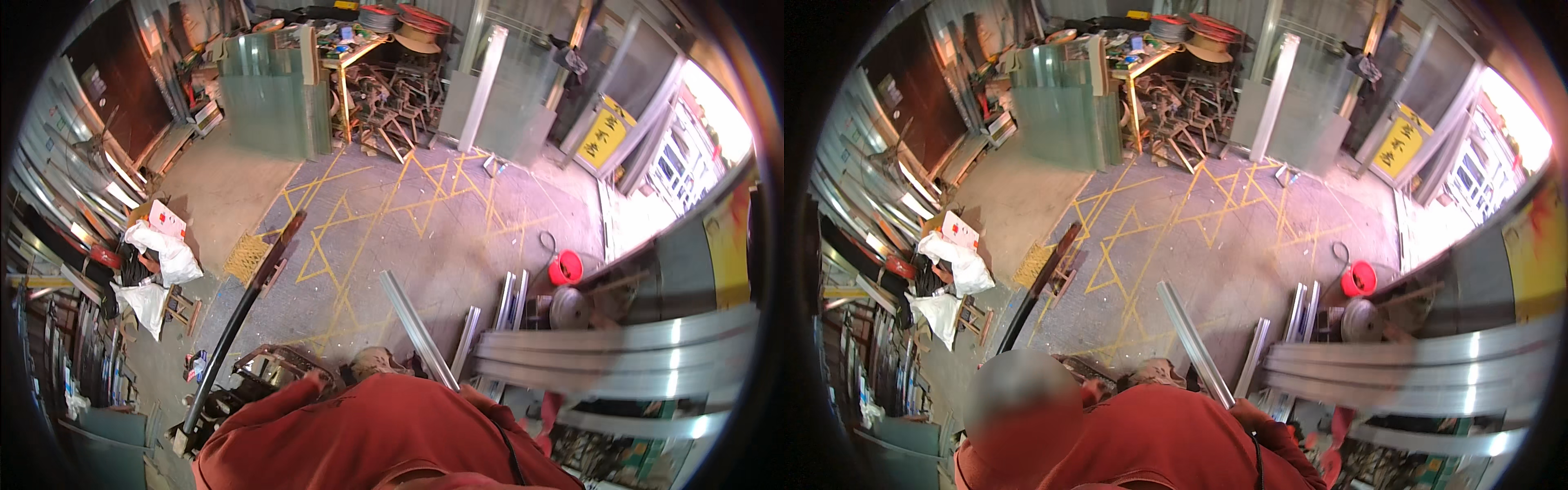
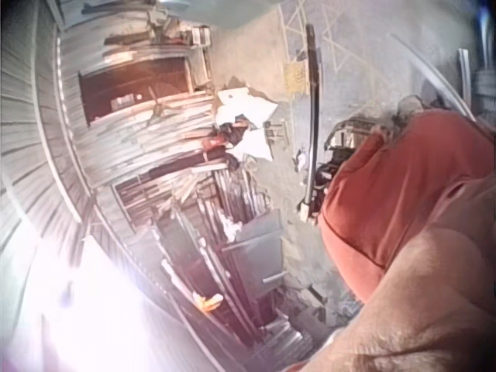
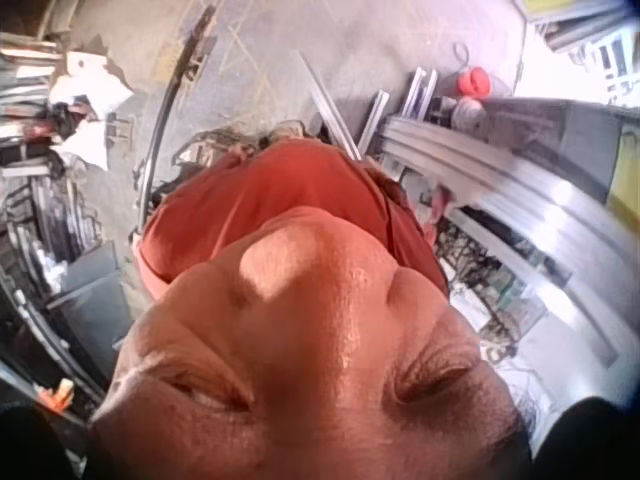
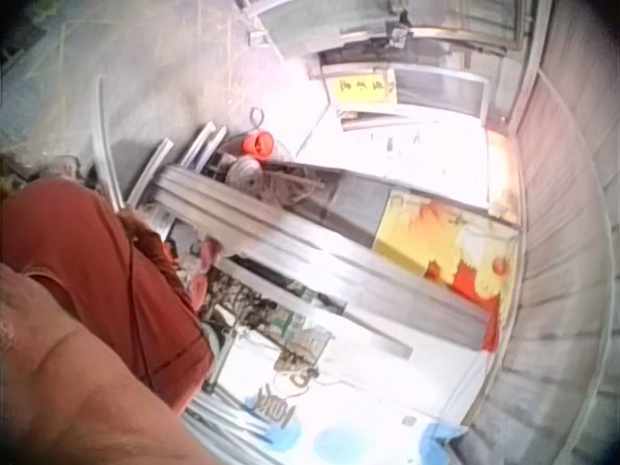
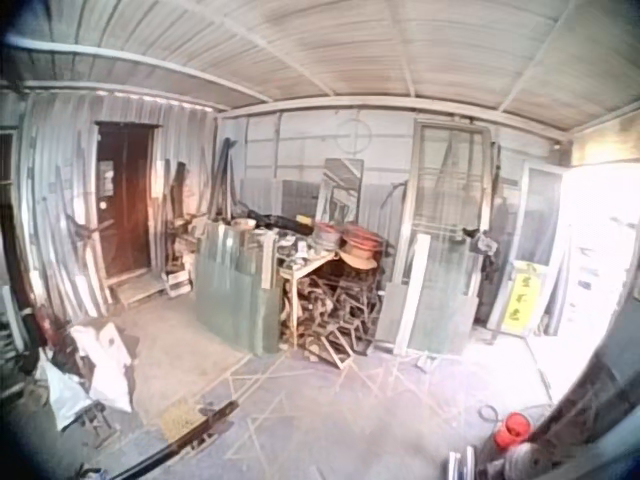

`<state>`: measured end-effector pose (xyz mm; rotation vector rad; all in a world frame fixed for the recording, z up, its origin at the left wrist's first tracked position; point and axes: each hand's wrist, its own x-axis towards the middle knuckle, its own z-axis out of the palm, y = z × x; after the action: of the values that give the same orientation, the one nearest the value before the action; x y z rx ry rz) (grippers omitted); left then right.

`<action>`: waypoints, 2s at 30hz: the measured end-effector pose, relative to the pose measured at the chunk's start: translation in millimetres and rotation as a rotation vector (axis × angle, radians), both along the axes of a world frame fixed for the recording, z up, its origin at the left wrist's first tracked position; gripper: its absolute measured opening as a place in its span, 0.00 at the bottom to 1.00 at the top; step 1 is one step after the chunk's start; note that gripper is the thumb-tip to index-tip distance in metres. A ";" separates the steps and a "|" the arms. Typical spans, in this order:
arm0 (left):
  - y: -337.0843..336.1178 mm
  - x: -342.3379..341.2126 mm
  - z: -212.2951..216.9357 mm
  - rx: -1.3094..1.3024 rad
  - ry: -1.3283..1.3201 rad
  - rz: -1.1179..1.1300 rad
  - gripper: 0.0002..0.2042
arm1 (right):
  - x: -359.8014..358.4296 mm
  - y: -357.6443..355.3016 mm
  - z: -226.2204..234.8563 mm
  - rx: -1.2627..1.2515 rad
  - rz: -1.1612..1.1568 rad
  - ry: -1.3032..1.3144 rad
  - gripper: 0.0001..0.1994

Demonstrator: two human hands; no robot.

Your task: The person uses a miter saw to cut several aluminum profiles to length, then carries them outside to a large frame structure. They measure and fit the cut pieces into the frame, using a tape measure to verify dimensions.

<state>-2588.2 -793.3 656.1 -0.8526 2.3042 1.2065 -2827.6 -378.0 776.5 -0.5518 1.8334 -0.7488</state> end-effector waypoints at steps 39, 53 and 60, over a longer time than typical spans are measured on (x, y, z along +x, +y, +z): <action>-582.9 -996.5 -1.5 -0.623 0.703 0.512 0.32 | -864.1 -500.0 -62.0 0.125 -0.106 0.167 0.17; -1011.2 -1328.3 73.0 -0.693 0.660 0.236 0.36 | -908.2 -584.5 -46.2 0.074 -0.564 0.013 0.17; -946.1 -1394.3 76.9 -0.935 0.872 0.133 0.24 | -934.3 -593.5 27.3 0.247 -0.855 -0.235 0.29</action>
<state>-3982.5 -1739.4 733.0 -0.8424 3.6966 0.4969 -3762.0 -971.4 803.8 0.5101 1.8742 -1.0585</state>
